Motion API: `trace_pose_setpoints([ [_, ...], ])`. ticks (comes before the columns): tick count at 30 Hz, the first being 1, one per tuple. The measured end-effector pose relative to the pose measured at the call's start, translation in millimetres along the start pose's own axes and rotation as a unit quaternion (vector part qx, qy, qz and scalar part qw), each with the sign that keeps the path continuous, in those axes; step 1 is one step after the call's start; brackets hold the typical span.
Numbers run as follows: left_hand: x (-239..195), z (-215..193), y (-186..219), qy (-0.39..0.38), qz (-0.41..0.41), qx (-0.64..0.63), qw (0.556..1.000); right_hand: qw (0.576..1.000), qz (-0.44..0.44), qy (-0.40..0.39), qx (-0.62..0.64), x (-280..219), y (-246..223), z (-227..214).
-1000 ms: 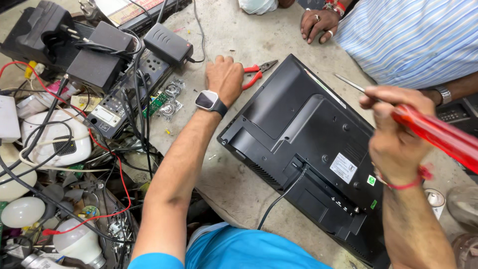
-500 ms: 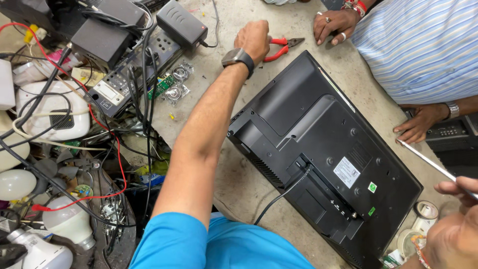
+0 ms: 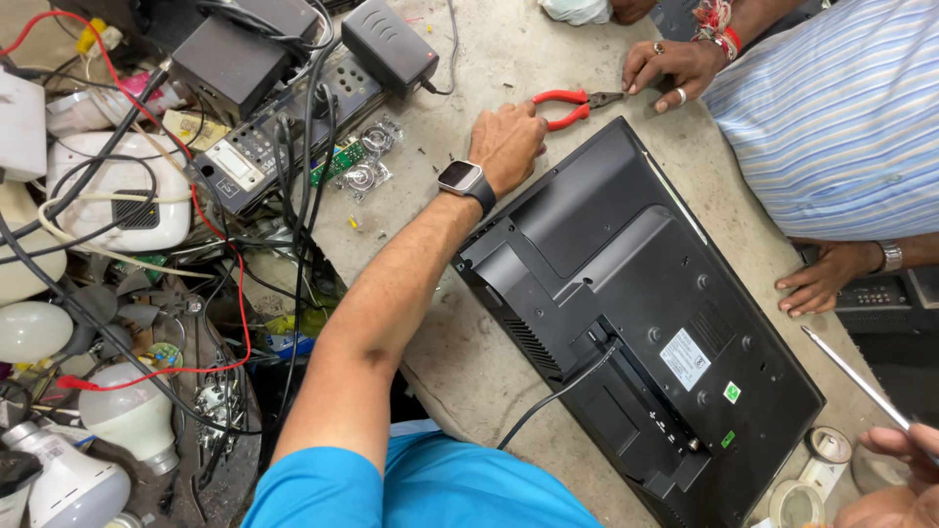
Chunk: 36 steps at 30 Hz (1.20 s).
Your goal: The person uses a screwdriver to remove screws from the back panel of a black electronic device on a cluttered workbench. They place the screws on the table and continue unscrewing multiple locations while another person observes.
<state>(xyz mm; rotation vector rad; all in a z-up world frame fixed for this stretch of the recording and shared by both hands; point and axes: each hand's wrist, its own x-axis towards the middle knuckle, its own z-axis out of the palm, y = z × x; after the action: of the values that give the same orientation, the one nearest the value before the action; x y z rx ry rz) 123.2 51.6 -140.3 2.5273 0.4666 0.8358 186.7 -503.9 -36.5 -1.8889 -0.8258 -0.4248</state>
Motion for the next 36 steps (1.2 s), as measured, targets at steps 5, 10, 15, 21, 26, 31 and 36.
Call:
trace_pose_setpoints([
  [5, -10, -37, -27, 0.034, -0.082, -0.042, 0.995, 0.999, 0.019, 0.006, -0.033, -16, -2, -6],
  [10, -28, -52, -37, 0.052, -0.006, -0.024, 0.998, 0.997, 0.012, 0.008, -0.069, -17, 8, -13],
  [15, -26, -28, -26, 0.006, 0.03, 0.058, 0.998, 0.993, 0.023, 0.012, -0.118, -32, 18, -23],
  [21, -27, -26, -34, -0.024, 0.081, 0.085, 0.993, 0.944, 0.288, -0.03, -0.159, 18, 1, -27],
  [26, -29, -52, -34, 0.025, -0.113, -0.415, 0.903, 0.826, 0.539, -0.124, -0.113, 54, 28, -56],
  [31, -50, -106, -31, -0.019, -0.244, -0.76, 0.602, 0.98, 0.185, 0.025, -0.069, -19, 52, -21],
  [36, -77, -135, -39, 0.046, -0.26, -0.733, 0.627, 0.996, 0.085, 0.011, 0.01, -13, -9, 31],
])
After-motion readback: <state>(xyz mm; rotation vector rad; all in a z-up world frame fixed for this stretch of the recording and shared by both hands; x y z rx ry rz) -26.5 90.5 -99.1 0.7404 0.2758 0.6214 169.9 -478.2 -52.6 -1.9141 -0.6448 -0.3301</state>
